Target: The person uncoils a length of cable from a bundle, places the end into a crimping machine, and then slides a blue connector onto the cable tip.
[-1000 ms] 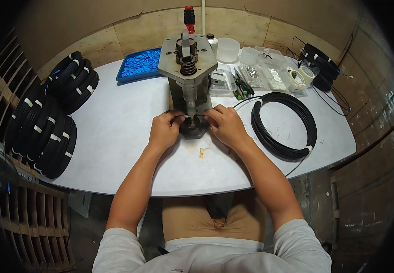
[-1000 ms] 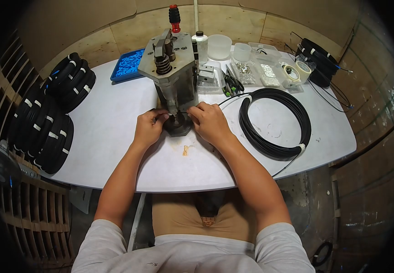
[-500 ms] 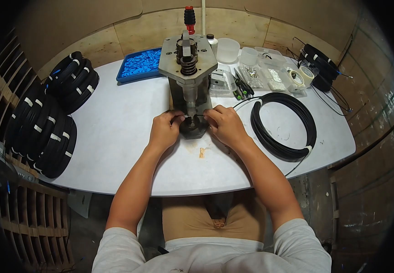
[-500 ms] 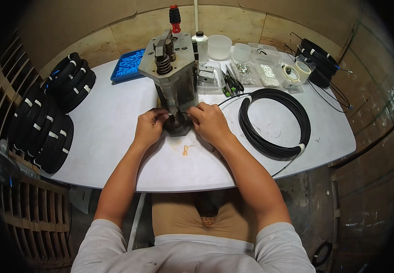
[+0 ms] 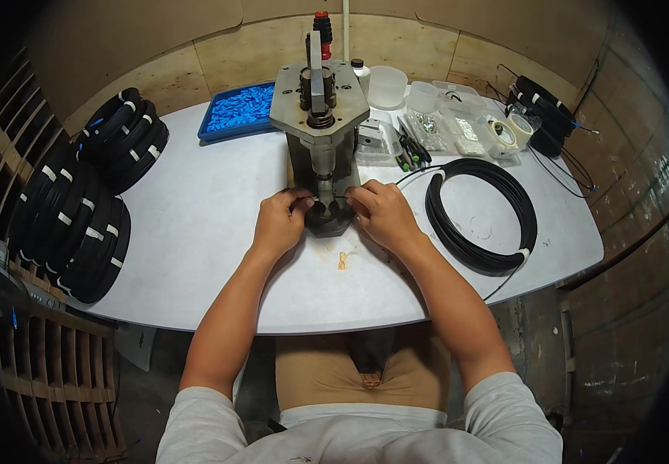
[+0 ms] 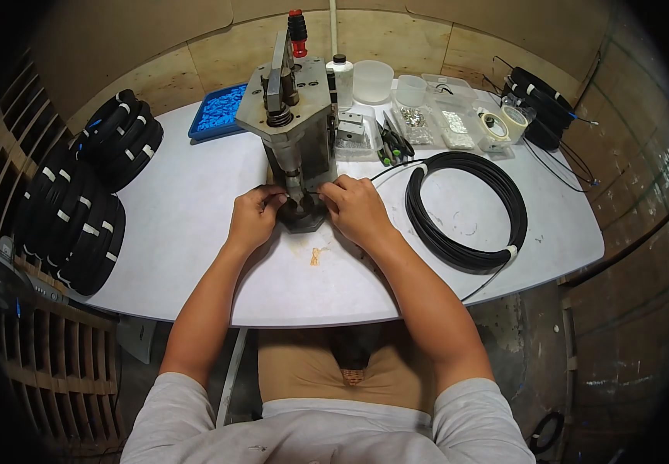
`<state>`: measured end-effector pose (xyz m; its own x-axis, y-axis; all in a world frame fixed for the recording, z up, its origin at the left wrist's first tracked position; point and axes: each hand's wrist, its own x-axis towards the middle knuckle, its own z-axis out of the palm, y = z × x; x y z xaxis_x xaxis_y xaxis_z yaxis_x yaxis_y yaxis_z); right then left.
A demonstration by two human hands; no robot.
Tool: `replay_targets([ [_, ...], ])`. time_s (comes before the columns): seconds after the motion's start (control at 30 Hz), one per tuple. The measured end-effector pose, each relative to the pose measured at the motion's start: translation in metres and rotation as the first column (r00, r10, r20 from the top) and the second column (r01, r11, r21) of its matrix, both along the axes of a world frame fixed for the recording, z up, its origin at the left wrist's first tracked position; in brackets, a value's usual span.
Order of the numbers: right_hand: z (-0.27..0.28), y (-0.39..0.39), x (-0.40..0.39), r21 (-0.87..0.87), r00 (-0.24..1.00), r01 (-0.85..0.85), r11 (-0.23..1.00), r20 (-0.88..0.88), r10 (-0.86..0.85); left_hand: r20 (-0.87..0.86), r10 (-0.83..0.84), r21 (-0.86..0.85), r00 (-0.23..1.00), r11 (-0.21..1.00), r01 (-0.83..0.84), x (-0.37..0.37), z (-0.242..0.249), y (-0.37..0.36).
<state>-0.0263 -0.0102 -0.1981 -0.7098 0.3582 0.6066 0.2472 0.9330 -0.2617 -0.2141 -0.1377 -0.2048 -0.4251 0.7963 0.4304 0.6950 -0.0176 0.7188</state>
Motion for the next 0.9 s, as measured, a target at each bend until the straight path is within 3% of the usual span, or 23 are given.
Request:
replay_targets([
  [0.9,-0.0008,0.005,0.0002,0.015,0.999,-0.034,0.999,-0.002,0.034,0.021,0.005,-0.031,1.0,1.0,-0.004,0.0017,0.0037,-0.0019],
])
